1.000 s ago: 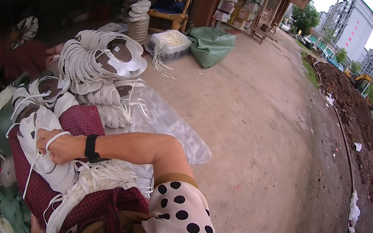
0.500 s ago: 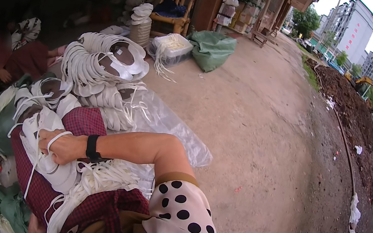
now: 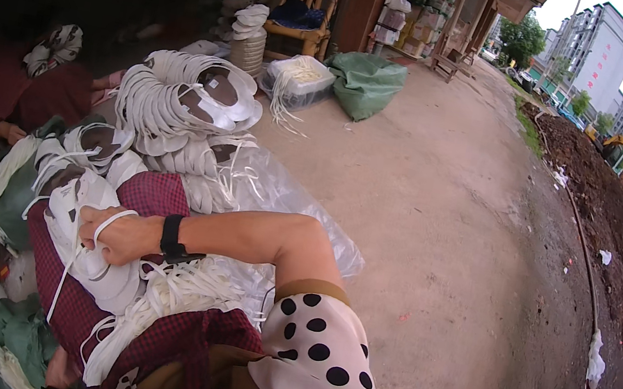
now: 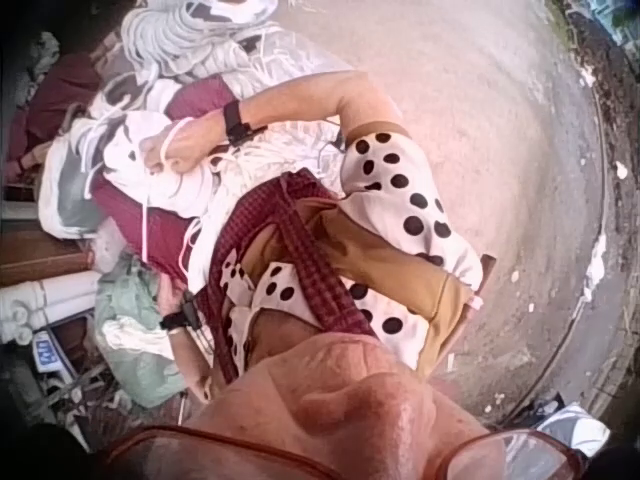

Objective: The recorder is threading long white laces or straps through the eyelets of white shoe uppers while sitting on the floor.

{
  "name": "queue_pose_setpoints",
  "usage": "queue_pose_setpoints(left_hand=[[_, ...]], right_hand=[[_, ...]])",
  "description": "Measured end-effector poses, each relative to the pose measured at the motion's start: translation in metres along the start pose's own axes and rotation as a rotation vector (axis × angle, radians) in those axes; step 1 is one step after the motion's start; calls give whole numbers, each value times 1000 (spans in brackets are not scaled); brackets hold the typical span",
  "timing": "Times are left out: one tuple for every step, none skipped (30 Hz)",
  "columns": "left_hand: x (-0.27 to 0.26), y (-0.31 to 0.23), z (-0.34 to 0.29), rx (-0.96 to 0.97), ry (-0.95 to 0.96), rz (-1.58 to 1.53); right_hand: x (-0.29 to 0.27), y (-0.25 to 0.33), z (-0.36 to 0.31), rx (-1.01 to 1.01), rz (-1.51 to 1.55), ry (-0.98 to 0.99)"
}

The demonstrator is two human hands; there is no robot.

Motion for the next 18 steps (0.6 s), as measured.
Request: queue_pose_setpoints(left_hand=[[2, -13, -4, -105, -32, -2], [2, -32, -7, -70, -23, 33], [-2, -54, -15, 13, -51, 117], [-7, -76, -22, 30, -169, 41], [-10, -98, -29, 155, -287, -32], [-10, -121, -31, 295, -375, -58], [-8, -145, -33, 474, -434, -33], [-5, -167, -31, 578, -452, 10], [0, -187, -28, 644, -450, 9], [8, -207, -22, 747, -432, 41], [17, -225, -13, 781, -426, 134], [27, -243, -3, 873, -396, 235], [38, -258, 8, 909, -350, 207], [50, -272, 19, 988, -294, 186], [62, -283, 32, 976, -236, 205], [72, -292, 43, 996, -176, 207], [81, -298, 52, 971, -139, 277], [87, -303, 60, 941, -103, 334]], right_hand=[[-7, 0, -3, -52, 32, 28], [-14, -1, -6, -64, 78, 35], [-23, -3, -6, -115, 68, 29], [-30, -15, -10, 182, 128, 191], [-43, -20, -8, 103, 156, 191], [-51, -35, -7, 427, 428, 328], [-65, -48, -2, 551, 405, 350], [-76, -62, -2, 750, 332, 275], [-78, -71, 2, 861, 274, 138], [-85, -73, 13, 671, -78, 58], [-80, -72, 22, 575, 26, -67], [-79, -74, 25, 633, 67, -187], [-71, -73, 29, 657, 239, -151], [-65, -66, 37, 529, 162, -145], [-58, -60, 42, 460, 94, -136], [-52, -51, 48, 343, 42, -146], [-46, -48, 53, 401, -10, -120], [-42, -44, 58, 411, -49, -114]])
Point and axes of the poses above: each hand's wrist, its own z-axis towards the middle knuckle, its own x-axis out of the palm, y = z × x, the point moved 3 cm from there along z, towards the middle knuckle, and after that the axes turned 14 degrees about x, right-handed, at the moved point
